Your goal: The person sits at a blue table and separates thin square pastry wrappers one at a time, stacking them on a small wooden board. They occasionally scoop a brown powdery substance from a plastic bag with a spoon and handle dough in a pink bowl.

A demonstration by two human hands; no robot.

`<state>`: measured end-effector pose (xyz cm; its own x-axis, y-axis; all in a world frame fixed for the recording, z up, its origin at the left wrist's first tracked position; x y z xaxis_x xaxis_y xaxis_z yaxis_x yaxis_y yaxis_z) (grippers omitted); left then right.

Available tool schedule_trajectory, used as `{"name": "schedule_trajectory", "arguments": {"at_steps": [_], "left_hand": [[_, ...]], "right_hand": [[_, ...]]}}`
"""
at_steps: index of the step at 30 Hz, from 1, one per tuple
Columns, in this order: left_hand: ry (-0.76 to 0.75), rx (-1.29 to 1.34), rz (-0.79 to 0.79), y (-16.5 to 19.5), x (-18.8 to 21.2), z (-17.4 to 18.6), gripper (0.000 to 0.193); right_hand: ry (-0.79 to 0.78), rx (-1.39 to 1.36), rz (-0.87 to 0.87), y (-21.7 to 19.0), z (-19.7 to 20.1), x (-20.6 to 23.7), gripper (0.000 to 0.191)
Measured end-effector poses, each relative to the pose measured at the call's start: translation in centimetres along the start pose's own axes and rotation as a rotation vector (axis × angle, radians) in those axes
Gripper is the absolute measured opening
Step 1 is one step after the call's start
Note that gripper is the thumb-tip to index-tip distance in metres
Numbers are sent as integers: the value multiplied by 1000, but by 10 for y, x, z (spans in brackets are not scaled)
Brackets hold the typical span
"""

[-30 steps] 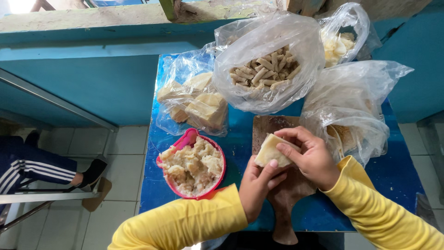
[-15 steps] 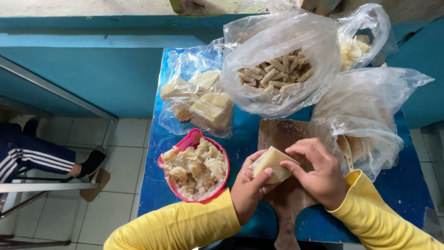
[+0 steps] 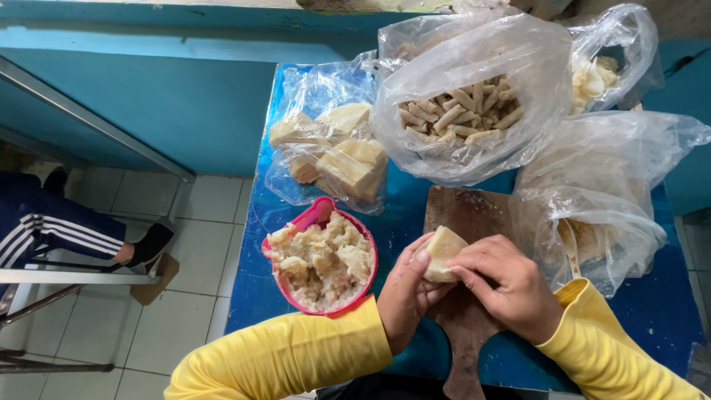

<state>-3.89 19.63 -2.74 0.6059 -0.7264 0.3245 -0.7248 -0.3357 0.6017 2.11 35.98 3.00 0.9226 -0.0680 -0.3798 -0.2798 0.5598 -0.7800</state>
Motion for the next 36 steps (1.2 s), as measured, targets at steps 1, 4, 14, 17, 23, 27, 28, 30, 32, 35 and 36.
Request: {"name": "schedule_trajectory", "arguments": {"at_steps": [1,4,14,17,23,27,28,30,32,35,36], "left_hand": [[-3,-62,-18,0,0,0,56],[-11,-164,-57,-2,0,0,58],[91,-200,-250,-2,2,0,51],[100,-263,-376,4,8,-5,53],[47,-292,-535,18,18,-18,57],[54,-314,-547,22,18,-20,57],[57,-310,-533,21,17,-19,57],[64,-303,-502,18,17,-18,58],[26,-281,-450,15,17,-16,58],[-48,-171,-317,7,17,-12,62],[-75,-121,-265,5,18,-11,64]], "right_hand": [[4,-32,-50,6,1,2,11],[11,-283,-318,27,1,10,11],[517,-271,-330,37,19,13,14],[352,332,33,18,18,2,10],[2,448,63,-3,-1,-4,23],[2,406,90,-10,3,-5,26],[15,371,86,-11,5,-6,29],[90,340,61,-14,11,-6,28],[210,350,22,-17,18,-5,23],[122,269,160,-24,18,-5,26],[90,251,187,-26,16,-5,28]]}}
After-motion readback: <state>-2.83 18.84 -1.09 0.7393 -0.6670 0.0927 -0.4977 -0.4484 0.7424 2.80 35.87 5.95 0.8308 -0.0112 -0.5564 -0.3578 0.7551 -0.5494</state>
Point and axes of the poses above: each hand's wrist, its own x-axis away from the middle knuckle, its own z-axis out of the back of the hand, y = z × x, the point moved 2 cm from there along -x, towards the middle knuckle, and after that the axes turned 7 degrees about -x, right-handed, at the moved point
